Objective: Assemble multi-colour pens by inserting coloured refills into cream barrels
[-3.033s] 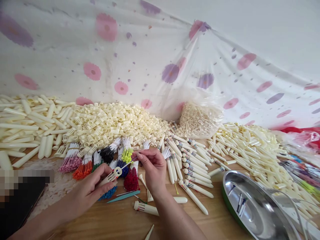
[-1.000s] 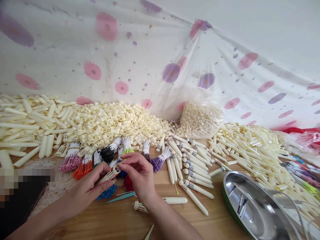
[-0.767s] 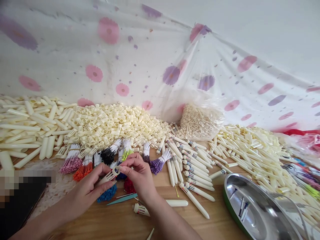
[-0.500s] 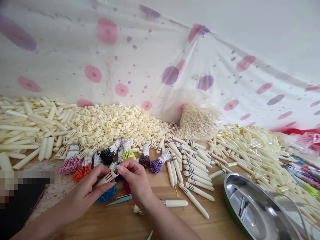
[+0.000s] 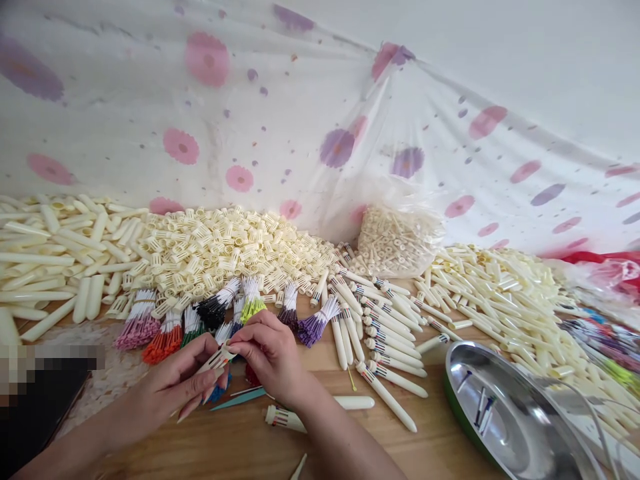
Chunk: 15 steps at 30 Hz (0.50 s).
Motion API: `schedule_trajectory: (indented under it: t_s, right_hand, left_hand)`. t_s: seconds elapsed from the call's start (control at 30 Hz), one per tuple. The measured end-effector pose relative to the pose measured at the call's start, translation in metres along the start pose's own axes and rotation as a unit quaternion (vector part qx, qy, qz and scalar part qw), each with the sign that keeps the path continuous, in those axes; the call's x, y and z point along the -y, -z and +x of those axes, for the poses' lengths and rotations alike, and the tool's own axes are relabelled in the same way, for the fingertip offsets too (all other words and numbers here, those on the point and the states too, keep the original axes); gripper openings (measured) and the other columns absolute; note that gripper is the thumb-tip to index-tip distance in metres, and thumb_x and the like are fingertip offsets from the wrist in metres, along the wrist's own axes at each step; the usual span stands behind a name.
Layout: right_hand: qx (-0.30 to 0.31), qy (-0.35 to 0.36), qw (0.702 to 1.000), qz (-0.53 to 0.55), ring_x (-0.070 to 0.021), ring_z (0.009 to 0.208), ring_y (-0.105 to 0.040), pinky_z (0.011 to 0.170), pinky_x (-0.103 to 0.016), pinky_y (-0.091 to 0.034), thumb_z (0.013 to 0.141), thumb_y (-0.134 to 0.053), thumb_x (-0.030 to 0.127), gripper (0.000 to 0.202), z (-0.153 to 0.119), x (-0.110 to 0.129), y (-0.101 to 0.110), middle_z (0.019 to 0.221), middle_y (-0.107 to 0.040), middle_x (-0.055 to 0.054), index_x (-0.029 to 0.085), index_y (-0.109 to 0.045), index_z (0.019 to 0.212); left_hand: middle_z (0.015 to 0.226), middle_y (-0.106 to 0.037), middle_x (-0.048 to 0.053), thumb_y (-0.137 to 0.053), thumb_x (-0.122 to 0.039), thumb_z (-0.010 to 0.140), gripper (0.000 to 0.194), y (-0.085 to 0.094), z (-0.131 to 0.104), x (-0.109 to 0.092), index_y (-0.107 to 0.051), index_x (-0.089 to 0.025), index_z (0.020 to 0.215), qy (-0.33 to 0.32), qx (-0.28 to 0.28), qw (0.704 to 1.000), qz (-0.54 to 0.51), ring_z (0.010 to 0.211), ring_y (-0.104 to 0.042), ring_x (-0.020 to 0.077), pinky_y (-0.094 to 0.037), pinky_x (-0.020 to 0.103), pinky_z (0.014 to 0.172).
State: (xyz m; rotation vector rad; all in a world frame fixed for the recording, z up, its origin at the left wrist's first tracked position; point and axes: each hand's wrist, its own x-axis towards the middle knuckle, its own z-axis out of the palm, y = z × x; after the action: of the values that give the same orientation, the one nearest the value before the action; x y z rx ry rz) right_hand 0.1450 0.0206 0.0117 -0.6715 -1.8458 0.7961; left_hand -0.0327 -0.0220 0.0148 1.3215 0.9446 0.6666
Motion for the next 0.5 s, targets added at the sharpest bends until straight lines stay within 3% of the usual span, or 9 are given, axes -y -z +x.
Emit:
schedule_trajectory:
  t_s: [0.13,0.27,0.5]
  right_hand:
    - [0.026,-0.03,0.999,0.019,-0.0134,0.07,-0.054,0.063,-0.025,-0.046,0.085,-0.057,0.02,0.012,0.003,0.003,0.003,0.075,-0.057,-0.002,0.022,-0.068,0.082]
    - [0.067,-0.086,0.993,0.046,-0.0135,0.073,-0.055,0.067,-0.026,-0.045,0.083,-0.06,0.022,0.011,0.007,0.013,0.012,0.077,-0.057,-0.001,0.023,-0.07,0.087]
    - [0.052,-0.15,0.986,0.053,-0.0125,0.071,-0.055,0.065,-0.024,-0.045,0.079,-0.065,0.019,0.009,0.004,0.026,0.017,0.076,-0.057,-0.001,0.022,-0.072,0.083]
  left_hand:
    - [0.072,-0.052,-0.004,-0.043,-0.046,0.089,0.025,0.002,0.0,0.001,-0.046,-0.021,0.085,-0.009,-0.013,1.0,0.019,0.051,-0.043,0.0074,-0.038,0.02,0.047]
    - [0.071,-0.051,-0.005,-0.047,-0.041,0.088,0.017,0.005,-0.002,0.004,-0.05,-0.024,0.09,-0.027,-0.084,0.989,0.121,0.062,-0.05,0.0112,-0.043,0.021,0.057]
    - [0.092,-0.06,0.002,-0.052,-0.03,0.083,0.009,0.004,0.002,0.02,-0.053,-0.026,0.092,-0.1,-0.192,0.956,0.197,0.088,-0.06,0.0195,-0.052,0.024,0.065]
